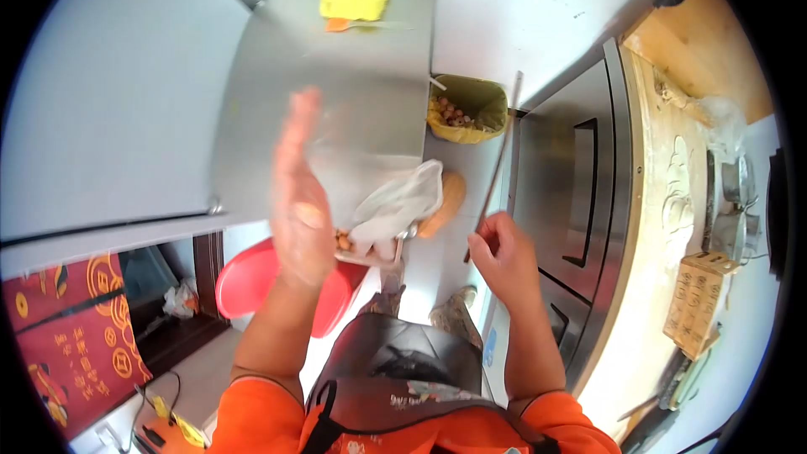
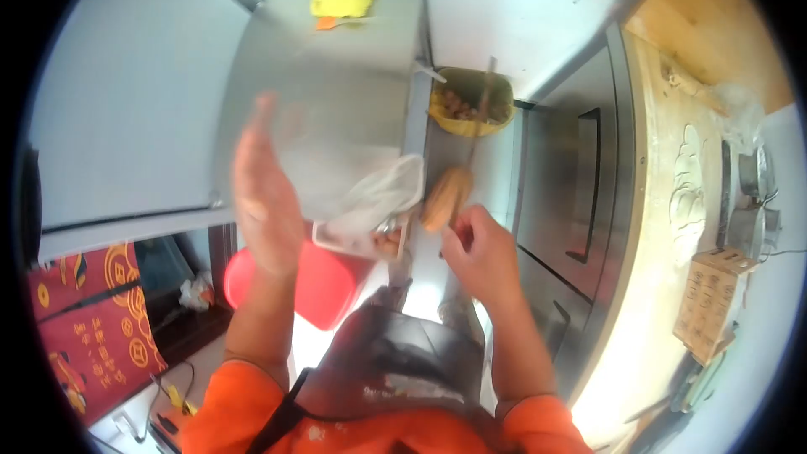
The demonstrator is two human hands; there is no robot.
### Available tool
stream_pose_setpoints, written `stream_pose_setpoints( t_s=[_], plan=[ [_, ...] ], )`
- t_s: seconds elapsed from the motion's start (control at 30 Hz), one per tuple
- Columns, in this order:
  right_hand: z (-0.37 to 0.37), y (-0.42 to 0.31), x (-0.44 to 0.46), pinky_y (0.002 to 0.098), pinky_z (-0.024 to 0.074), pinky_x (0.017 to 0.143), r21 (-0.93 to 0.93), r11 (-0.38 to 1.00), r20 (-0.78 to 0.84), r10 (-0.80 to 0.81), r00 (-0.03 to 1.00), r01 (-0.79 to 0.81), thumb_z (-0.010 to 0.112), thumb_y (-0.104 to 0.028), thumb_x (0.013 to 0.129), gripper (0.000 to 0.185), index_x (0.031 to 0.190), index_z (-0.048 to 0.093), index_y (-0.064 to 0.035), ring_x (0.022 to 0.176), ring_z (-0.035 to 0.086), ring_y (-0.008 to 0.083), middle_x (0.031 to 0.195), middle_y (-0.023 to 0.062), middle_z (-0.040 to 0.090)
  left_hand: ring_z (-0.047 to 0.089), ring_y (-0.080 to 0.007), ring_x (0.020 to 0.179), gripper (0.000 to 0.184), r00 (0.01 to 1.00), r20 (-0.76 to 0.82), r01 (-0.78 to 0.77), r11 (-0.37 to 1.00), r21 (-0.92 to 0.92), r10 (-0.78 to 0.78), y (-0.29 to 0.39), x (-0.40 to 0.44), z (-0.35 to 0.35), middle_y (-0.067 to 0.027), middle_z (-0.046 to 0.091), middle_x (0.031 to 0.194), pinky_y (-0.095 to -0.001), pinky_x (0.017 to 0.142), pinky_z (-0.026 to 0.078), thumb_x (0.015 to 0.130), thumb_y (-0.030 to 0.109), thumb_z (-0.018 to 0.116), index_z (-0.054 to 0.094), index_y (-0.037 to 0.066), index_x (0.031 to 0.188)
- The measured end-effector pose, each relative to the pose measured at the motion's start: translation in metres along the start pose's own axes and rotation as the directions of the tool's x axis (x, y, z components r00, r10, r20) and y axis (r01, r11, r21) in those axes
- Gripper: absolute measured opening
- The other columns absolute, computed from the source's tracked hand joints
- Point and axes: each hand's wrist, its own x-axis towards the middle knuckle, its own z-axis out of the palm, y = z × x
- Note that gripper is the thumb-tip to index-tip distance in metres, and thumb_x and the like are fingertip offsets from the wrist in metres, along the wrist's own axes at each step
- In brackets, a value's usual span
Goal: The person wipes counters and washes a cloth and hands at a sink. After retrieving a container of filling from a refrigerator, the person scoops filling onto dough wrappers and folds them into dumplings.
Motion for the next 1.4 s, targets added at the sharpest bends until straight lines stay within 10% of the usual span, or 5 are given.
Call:
stream_pose_setpoints(
  t_s=[0.27, 0.93, 1.2, 1.3, 1.4],
  plan=[
    [0.115, -0.119, 0.029, 0.0421, 0.0515, 0.072, -0.425, 0.888, 0.390, 0.002, 0.921, 0.178, 0.059, -0.032, 0.081, 0.030, 0.087, 0.063, -0.0034, 0.080, 0.067, 0.0335, 0.081, 0.0157, 0.069, 0.028, -0.0301, 0.143, 0.067, 0.885, -0.409, 0.248, 0.969, 0.010, -0.222, 0.063, -0.034, -0.145, -0.0217, 0.036, 0.149, -0.0425, 0.119, 0.015, 0.100, 0.044, 0.039, 0.033, -0.007, 0.143],
    [0.129, -0.205, 0.208, 0.0445, 0.0462, 0.095, -0.632, 0.756, 0.078, -0.155, 0.985, 0.169, 0.051, -0.044, 0.094, 0.043, 0.121, 0.059, -0.0112, 0.117, 0.055, 0.0317, 0.123, 0.0160, 0.058, 0.039, -0.0298, 0.136, 0.045, 0.596, -0.447, 0.788, 0.595, 0.162, -0.667, 0.103, -0.180, -0.182, -0.0196, 0.045, 0.142, -0.0408, 0.113, 0.027, 0.101, 0.022, 0.040, 0.045, -0.001, 0.139],
    [0.106, -0.188, 0.354, 0.0425, 0.0508, 0.089, -0.940, 0.217, 0.152, -0.428, 0.891, 0.264, 0.059, -0.037, 0.091, 0.040, 0.124, 0.054, -0.0142, 0.110, 0.059, 0.0254, 0.119, 0.0084, 0.057, 0.048, -0.0294, 0.128, 0.045, 0.408, -0.555, 0.865, 0.502, -0.021, -0.725, 0.104, -0.226, -0.143, -0.0193, 0.049, 0.136, -0.0398, 0.108, 0.035, 0.101, 0.025, 0.044, 0.046, -0.001, 0.137],
    [0.101, -0.197, 0.362, 0.0406, 0.0515, 0.082, -0.931, 0.263, 0.035, -0.625, 0.780, 0.253, 0.058, -0.033, 0.091, 0.031, 0.112, 0.058, -0.0107, 0.096, 0.062, 0.0259, 0.107, 0.0094, 0.062, 0.050, -0.0280, 0.126, 0.042, 0.461, -0.515, 0.855, 0.517, 0.041, -0.723, 0.107, -0.223, -0.133, -0.0179, 0.051, 0.134, -0.0383, 0.107, 0.037, 0.101, 0.023, 0.046, 0.050, -0.002, 0.133],
    [0.065, -0.246, 0.338, 0.0351, 0.0502, 0.073, -0.376, 0.738, -0.071, -0.627, 0.776, 0.561, 0.054, -0.026, 0.092, 0.020, 0.095, 0.059, -0.0073, 0.077, 0.061, 0.0221, 0.085, 0.0074, 0.062, 0.051, -0.0260, 0.124, 0.039, 0.534, -0.453, 0.816, 0.575, 0.054, -0.714, 0.102, -0.181, -0.133, -0.0166, 0.055, 0.131, -0.0364, 0.106, 0.038, 0.101, 0.022, 0.045, 0.052, -0.003, 0.131]
  ],
)
